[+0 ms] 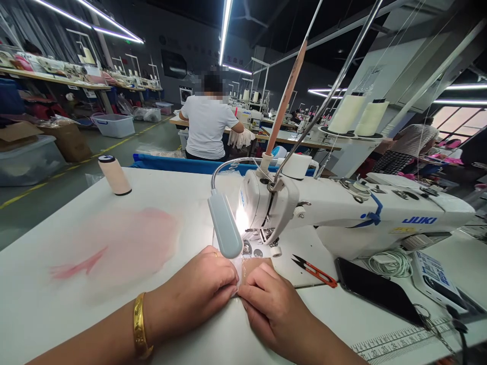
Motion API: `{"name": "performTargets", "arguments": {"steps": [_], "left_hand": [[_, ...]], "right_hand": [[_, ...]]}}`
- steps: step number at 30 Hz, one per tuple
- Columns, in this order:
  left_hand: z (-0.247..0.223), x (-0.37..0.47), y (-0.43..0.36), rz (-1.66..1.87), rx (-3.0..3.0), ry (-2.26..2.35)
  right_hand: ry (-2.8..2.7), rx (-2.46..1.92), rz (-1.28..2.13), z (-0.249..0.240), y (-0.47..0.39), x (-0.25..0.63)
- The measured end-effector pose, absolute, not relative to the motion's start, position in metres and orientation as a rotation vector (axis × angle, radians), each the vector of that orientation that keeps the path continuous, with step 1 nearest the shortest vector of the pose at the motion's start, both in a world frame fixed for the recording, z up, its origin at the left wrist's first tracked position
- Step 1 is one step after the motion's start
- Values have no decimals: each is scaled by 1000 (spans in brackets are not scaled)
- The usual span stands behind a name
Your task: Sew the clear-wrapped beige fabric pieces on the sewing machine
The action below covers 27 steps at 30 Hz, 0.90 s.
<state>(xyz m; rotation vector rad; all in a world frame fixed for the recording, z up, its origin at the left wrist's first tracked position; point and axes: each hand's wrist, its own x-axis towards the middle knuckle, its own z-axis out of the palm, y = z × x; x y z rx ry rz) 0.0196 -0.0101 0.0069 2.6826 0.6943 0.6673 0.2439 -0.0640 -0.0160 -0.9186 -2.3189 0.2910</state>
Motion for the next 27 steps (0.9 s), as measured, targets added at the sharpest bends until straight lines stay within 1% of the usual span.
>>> {"name": "performTargets", "arguments": {"steps": [13,27], "left_hand": [[6,19,-9,623,2720,733],[-1,22,-11,686,2781,708]], "right_hand": [[-2276,-965,254,-17,-61,243],[-2303,-989,248,-17,-63,243]]}}
